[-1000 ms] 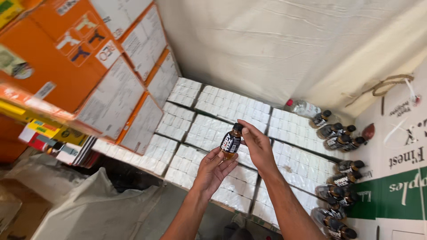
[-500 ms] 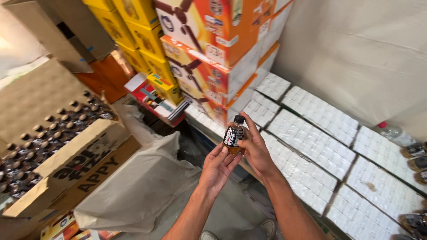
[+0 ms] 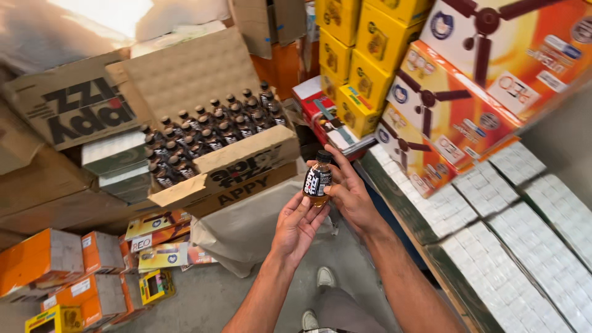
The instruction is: The person repeatedly picks up small dark bottles from a nearby stack and places them into an open cardboard box, arranging them in neat rows. The person handles the bottles one at a time, filling the box gradually.
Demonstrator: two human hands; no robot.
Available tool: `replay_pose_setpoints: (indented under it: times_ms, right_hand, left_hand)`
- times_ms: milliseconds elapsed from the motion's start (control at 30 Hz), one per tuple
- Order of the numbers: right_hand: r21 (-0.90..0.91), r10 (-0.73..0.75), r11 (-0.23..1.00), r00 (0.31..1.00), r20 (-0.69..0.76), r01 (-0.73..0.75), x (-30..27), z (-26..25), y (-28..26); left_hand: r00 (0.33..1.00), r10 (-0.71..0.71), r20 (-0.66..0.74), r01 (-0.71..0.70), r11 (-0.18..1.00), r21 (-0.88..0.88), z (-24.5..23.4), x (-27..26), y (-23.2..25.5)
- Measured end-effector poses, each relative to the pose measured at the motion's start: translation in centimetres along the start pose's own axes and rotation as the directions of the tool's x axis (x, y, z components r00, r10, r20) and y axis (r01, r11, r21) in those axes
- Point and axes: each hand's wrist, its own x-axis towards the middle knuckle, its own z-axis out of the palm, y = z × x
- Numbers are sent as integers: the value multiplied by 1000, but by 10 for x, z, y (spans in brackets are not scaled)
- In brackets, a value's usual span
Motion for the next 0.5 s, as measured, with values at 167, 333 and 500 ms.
replay_pose_setpoints:
  times_ms: [167, 333, 500]
  right_hand:
    - [-73, 65, 996, 992, 109, -57, 56, 39, 28]
    - [-285, 89, 958, 980, 181, -35, 120, 62, 55]
    - [-379, 61, 925, 984, 169, 7, 185, 64, 88]
  left_hand:
    - [991, 125, -48, -126, 992, -18, -13, 4, 58]
    - [963, 251, -102, -248, 968, 46, -12, 14, 116]
    - [885, 464, -38, -354, 724, 592, -5, 35, 177]
